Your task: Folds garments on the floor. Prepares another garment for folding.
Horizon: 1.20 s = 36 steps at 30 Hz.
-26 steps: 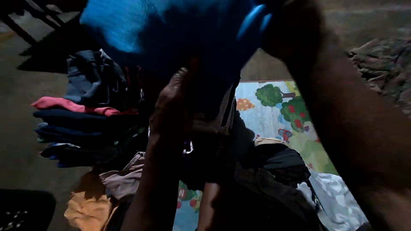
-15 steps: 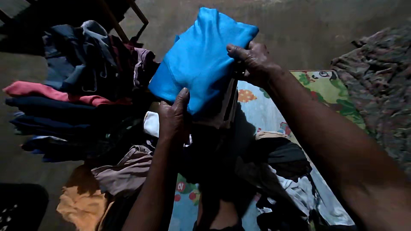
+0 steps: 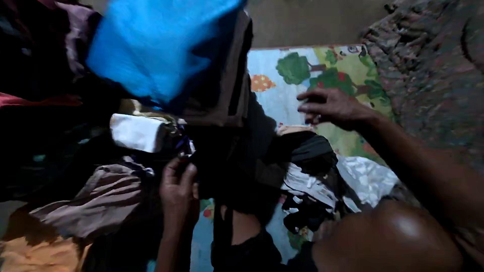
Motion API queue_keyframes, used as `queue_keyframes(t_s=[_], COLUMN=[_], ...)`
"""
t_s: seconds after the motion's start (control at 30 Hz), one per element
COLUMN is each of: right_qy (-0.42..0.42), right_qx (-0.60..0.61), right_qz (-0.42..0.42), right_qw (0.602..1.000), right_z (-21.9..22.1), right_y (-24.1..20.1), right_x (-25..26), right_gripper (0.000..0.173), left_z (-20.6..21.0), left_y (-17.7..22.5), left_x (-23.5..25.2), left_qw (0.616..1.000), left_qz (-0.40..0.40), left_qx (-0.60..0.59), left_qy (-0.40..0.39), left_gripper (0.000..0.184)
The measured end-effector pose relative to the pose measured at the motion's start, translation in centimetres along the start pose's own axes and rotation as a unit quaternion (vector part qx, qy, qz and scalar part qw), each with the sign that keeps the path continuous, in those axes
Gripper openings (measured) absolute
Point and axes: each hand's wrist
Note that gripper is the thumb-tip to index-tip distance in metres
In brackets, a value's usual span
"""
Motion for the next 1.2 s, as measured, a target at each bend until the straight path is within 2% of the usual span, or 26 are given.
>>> queue_keyframes(t_s=[0.1, 0.17, 0.2, 0.27, 0.33, 0.4, 0.47, 0.6, 0.73, 0.8, 0.87, 1.0, 1.1, 1.2], right_qy=[0.041, 0.091, 0.131, 0.227, 0.262, 0.253, 0.228, 0.222, 0.229, 0.206, 0.169, 0.148, 0.190, 0.245], right_qx=[-0.124, -0.147, -0.141, -0.117, -0.099, -0.090, -0.101, -0.125, -0.061, -0.016, 0.037, 0.117, 0.142, 0.175], right_qz=[0.050, 0.117, 0.145, 0.170, 0.180, 0.190, 0.186, 0.120, 0.052, 0.037, 0.003, -0.082, -0.093, -0.106], right_qw=[0.990, 0.978, 0.971, 0.952, 0.943, 0.944, 0.950, 0.960, 0.970, 0.978, 0.985, 0.978, 0.967, 0.948], right_z=[-1.0, -0.3, 0.6, 2.2, 2.8, 2.4, 1.8, 2.1, 1.9, 1.0, -0.2, -2.7, -4.7, -5.0], right_y=[12.0, 18.0, 19.6, 21.0, 21.0, 20.8, 21.2, 20.2, 18.5, 16.7, 14.9, 11.8, 10.1, 9.3], right_x=[-4.8, -7.3, -8.6, -10.2, -10.4, -9.4, -8.2, -7.9, -9.6, -10.5, -11.4, -12.3, -12.6, -12.1], right_gripper=[0.040, 0.052, 0.055, 0.058, 0.064, 0.066, 0.059, 0.036, 0.025, 0.018, 0.010, 0.005, 0.008, 0.007], left_z=[1.6, 3.8, 5.0, 7.0, 8.9, 10.8, 12.5, 15.3, 17.9, 19.1, 20.4, 21.5, 20.1, 18.2], left_y=[-4.9, -6.1, -6.5, -8.1, -9.1, -9.0, -8.7, -9.7, -10.1, -10.2, -10.0, -6.9, -4.1, -1.3], left_x=[-4.2, -6.4, -7.4, -8.6, -9.0, -9.1, -8.9, -8.2, -8.4, -8.3, -7.8, -7.0, -5.9, -4.8], left_qw=[0.977, 0.940, 0.928, 0.924, 0.920, 0.914, 0.907, 0.904, 0.913, 0.918, 0.918, 0.915, 0.924, 0.929], left_qz=[-0.108, -0.173, -0.185, -0.165, -0.133, -0.118, -0.110, -0.032, 0.029, 0.064, 0.087, 0.130, 0.177, 0.174], left_qx=[0.158, 0.244, 0.250, 0.180, 0.150, 0.163, 0.189, 0.239, 0.242, 0.243, 0.247, 0.221, 0.140, 0.087], left_qy=[-0.097, -0.163, -0.204, -0.295, -0.336, -0.351, -0.360, -0.353, -0.327, -0.306, -0.299, -0.311, -0.307, -0.315], left_gripper=[0.032, 0.034, 0.031, 0.027, 0.026, 0.025, 0.026, 0.031, 0.054, 0.065, 0.069, 0.039, 0.034, 0.027])
Point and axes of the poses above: each hand's wrist, its own x-axis towards the middle knuckle, its own z-axis out of the palm, y = z × x, and after that the axes turned 10 degrees about y, right-handed
